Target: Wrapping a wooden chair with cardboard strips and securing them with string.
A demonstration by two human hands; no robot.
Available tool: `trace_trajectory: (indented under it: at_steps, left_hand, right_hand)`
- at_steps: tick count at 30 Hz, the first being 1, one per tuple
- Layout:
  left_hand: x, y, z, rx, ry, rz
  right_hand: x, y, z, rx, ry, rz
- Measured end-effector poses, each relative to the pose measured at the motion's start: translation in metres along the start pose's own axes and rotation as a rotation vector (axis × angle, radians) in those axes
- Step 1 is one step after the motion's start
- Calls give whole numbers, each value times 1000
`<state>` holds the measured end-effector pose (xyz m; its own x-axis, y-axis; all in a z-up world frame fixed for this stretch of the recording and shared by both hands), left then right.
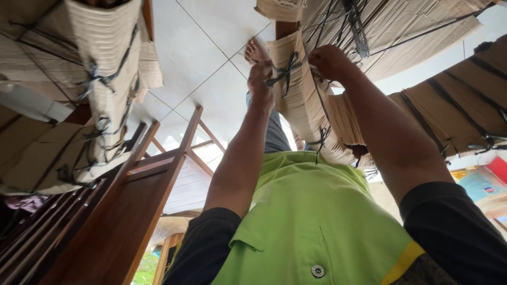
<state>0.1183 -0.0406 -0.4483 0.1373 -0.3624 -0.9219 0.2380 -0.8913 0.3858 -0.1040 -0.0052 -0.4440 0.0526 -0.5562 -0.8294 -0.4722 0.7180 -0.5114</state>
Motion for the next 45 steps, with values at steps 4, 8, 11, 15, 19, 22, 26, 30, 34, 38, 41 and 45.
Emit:
trace_trajectory:
  at_steps: [4, 8, 11, 15, 19, 22, 26, 30, 34, 38, 41, 45]
  left_hand:
    - [-50, 72, -47, -46, -15, -30]
    - [-95, 127, -75, -74, -71, 160]
    - [-148, 152, -77, 52, -120, 370]
    - [-226, 166, -54, 441, -146, 799]
    - [-262, 140, -11, 686, -146, 973]
    - [-274, 123, 18, 743, -98, 1090]
    - [-276, 123, 47, 793, -135, 1244]
    - [-293, 130, 44, 799, -146, 1267]
    - [-292, 156, 20, 549, -133, 1116]
    - [-286, 149, 15, 437, -244, 1183]
    - [-269, 128, 18, 526, -253, 1288]
    - [-289, 138, 33, 646, -205, 1409]
  right_hand:
    - [-65, -5, -43, -89, 39, 102]
    - [-144, -23, -90, -42, 125, 182]
    - [-200, -36, -108, -93, 235, 134]
    - [-210, -2, -109, -113, 441, -40]
    - [-207, 2, -89, -46, 580, -149]
    - [-229, -26, -69, -56, 682, -269]
    - [-256, -86, -53, -155, 704, -486]
    - [-265, -116, -43, -143, 696, -604]
    - [-261, -106, -72, 216, 668, -696]
    - [-249, -109, -94, 333, 760, -654]
    - [-251, -146, -64, 125, 685, -769]
    - [-256, -192, -39, -126, 660, -826]
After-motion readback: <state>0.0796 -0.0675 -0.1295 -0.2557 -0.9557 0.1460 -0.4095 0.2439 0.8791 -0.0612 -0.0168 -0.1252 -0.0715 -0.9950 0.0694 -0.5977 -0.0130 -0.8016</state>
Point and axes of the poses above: each hand's wrist, its own x-axis towards the middle knuckle, its own z-axis out of the palm, y = z × x, the point moved 8 cm from there along x, towards the middle knuckle, and after that the axes turned 2 degrees about x, right-handed, at the moved point
